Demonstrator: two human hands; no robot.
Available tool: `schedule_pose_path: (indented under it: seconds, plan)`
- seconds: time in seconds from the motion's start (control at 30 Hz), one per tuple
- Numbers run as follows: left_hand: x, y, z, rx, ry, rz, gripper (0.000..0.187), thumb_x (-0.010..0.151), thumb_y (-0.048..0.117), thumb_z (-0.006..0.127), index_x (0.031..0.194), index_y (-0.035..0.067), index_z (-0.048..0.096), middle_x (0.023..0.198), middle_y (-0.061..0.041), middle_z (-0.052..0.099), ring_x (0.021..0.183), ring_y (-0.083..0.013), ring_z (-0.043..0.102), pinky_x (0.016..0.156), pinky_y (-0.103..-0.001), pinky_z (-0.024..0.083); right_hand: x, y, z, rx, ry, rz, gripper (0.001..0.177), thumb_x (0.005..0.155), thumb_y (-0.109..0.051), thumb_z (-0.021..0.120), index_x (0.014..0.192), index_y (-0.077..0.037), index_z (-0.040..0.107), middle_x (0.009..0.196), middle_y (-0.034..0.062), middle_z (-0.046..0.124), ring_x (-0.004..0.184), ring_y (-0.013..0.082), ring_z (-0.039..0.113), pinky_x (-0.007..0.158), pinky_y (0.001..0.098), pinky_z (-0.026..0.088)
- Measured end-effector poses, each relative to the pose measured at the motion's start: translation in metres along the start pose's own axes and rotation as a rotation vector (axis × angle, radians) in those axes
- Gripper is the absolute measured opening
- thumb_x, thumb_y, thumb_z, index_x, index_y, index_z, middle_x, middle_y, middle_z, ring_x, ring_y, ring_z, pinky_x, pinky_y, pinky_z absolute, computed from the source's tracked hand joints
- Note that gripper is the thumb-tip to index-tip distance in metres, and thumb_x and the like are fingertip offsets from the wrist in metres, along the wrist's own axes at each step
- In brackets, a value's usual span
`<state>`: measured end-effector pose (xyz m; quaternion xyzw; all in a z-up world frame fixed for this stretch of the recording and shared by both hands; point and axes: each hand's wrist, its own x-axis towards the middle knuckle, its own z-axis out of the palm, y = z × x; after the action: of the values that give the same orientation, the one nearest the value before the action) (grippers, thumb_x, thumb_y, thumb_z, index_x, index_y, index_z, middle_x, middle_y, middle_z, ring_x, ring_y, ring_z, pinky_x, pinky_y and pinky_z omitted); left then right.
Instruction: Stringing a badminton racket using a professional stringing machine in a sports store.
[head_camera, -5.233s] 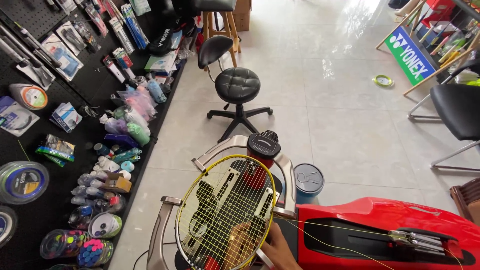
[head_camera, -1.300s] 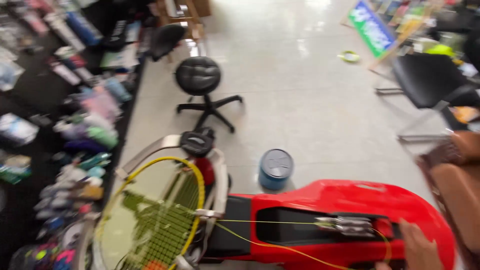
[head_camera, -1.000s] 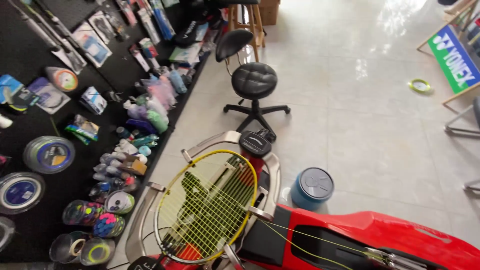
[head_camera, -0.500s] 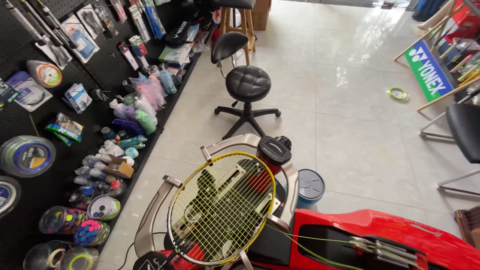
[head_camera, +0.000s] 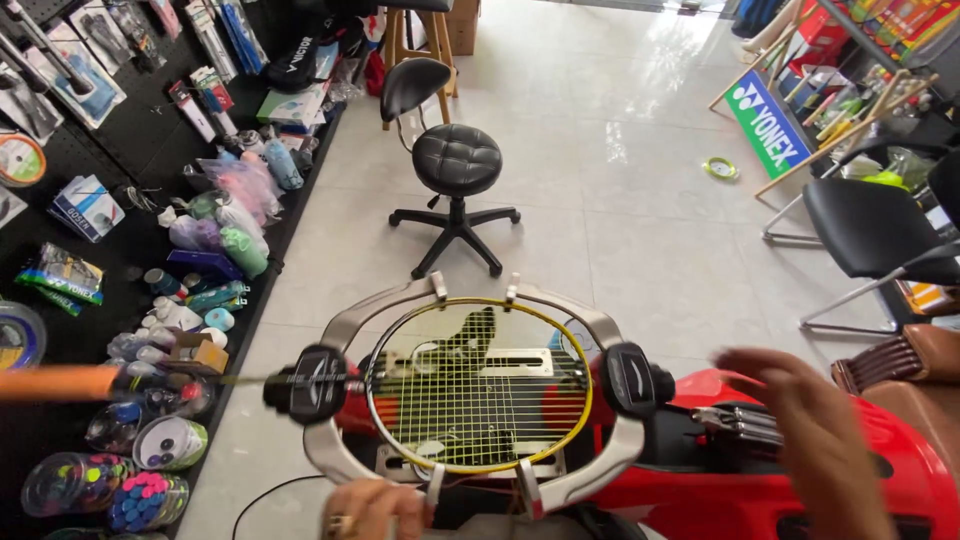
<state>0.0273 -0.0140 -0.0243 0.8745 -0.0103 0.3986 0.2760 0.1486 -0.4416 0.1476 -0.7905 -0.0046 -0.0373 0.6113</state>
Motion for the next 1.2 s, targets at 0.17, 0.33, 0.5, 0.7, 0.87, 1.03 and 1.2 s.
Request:
schedule_pose_path:
  seconds: [0.17, 0.33, 0.5, 0.7, 0.87, 1.03, 1.2]
  plan:
    - [0.018, 0.012, -0.016, -0.099, -0.037, -0.183, 0.031, 0.085, 0.027, 0.074, 0.105, 0.004, 0.07, 0.104, -0.013, 0.071, 0.101, -0.0307, 0.068, 0.093, -0.043, 0.053, 0.035, 0.013, 0.083, -0.184, -0.085, 0.099, 0.065, 0.1, -0.051, 0.043, 0.13, 0.002, 0.066, 0.129, 0.0169, 0.072, 0.123, 0.0254, 0.066, 0.106, 0.0392, 0.047]
    - [0.069, 0.017, -0.04, -0.229, -0.129, -0.323, 0.041, 0.094, 0.022, 0.066, 0.129, 0.002, 0.066, 0.128, -0.018, 0.07, 0.124, -0.0336, 0.066, 0.103, -0.042, 0.051, 0.04, 0.048, 0.099, -0.031, -0.163, 0.597, 0.092, 0.1, -0.068, 0.022, 0.131, 0.004, 0.071, 0.124, 0.0229, 0.078, 0.119, 0.0334, 0.071, 0.104, 0.043, 0.051]
    - [0.107, -0.003, -0.039, -0.277, -0.187, -0.327, 0.039, 0.097, 0.021, 0.064, 0.133, 0.005, 0.066, 0.134, -0.016, 0.068, 0.125, -0.0306, 0.067, 0.101, -0.039, 0.052, 0.012, 0.032, 0.123, 0.37, -0.189, 0.761, 0.093, 0.096, -0.07, 0.024, 0.133, 0.004, 0.067, 0.125, 0.019, 0.075, 0.118, 0.0282, 0.066, 0.102, 0.041, 0.047]
    - [0.15, -0.014, -0.033, -0.306, -0.299, -0.309, 0.04, 0.098, 0.025, 0.062, 0.133, 0.006, 0.067, 0.136, -0.013, 0.067, 0.125, -0.0294, 0.065, 0.101, -0.038, 0.05, -0.003, 0.065, 0.131, 0.931, -0.057, 0.673, 0.065, 0.1, -0.053, 0.05, 0.133, 0.001, 0.064, 0.121, 0.0112, 0.07, 0.11, 0.0232, 0.061, 0.101, 0.0387, 0.045]
    - [0.167, -0.019, -0.023, -0.371, -0.337, -0.293, 0.039, 0.1, 0.026, 0.059, 0.133, 0.006, 0.067, 0.137, -0.013, 0.068, 0.126, -0.0292, 0.065, 0.103, -0.038, 0.049, -0.012, 0.06, 0.142, 1.021, 0.205, 0.53, 0.04, 0.104, -0.039, 0.057, 0.128, -0.008, 0.065, 0.115, 0.0068, 0.066, 0.112, 0.0217, 0.058, 0.105, 0.0399, 0.045]
    - [0.145, 0.023, -0.038, -0.157, -0.198, 0.075, 0.042, 0.102, 0.031, 0.056, 0.125, -0.002, 0.069, 0.138, -0.021, 0.062, 0.135, -0.0396, 0.056, 0.105, -0.042, 0.05, -0.022, 0.027, 0.156, 0.984, 0.269, 0.208, 0.034, 0.104, -0.031, 0.05, 0.122, -0.004, 0.058, 0.11, 0.0118, 0.068, 0.111, 0.0297, 0.068, 0.103, 0.0529, 0.047]
    - [0.12, 0.082, -0.031, -0.06, -0.386, 0.168, 0.052, 0.102, 0.041, 0.056, 0.128, -0.004, 0.065, 0.132, -0.023, 0.057, 0.129, -0.0427, 0.05, 0.107, -0.052, 0.041, -0.022, 0.059, 0.152, 0.996, 0.166, 0.042, 0.039, 0.112, -0.032, 0.048, 0.132, 0.001, 0.053, 0.092, 0.0095, 0.062, 0.09, 0.0261, 0.065, 0.103, 0.0593, 0.05]
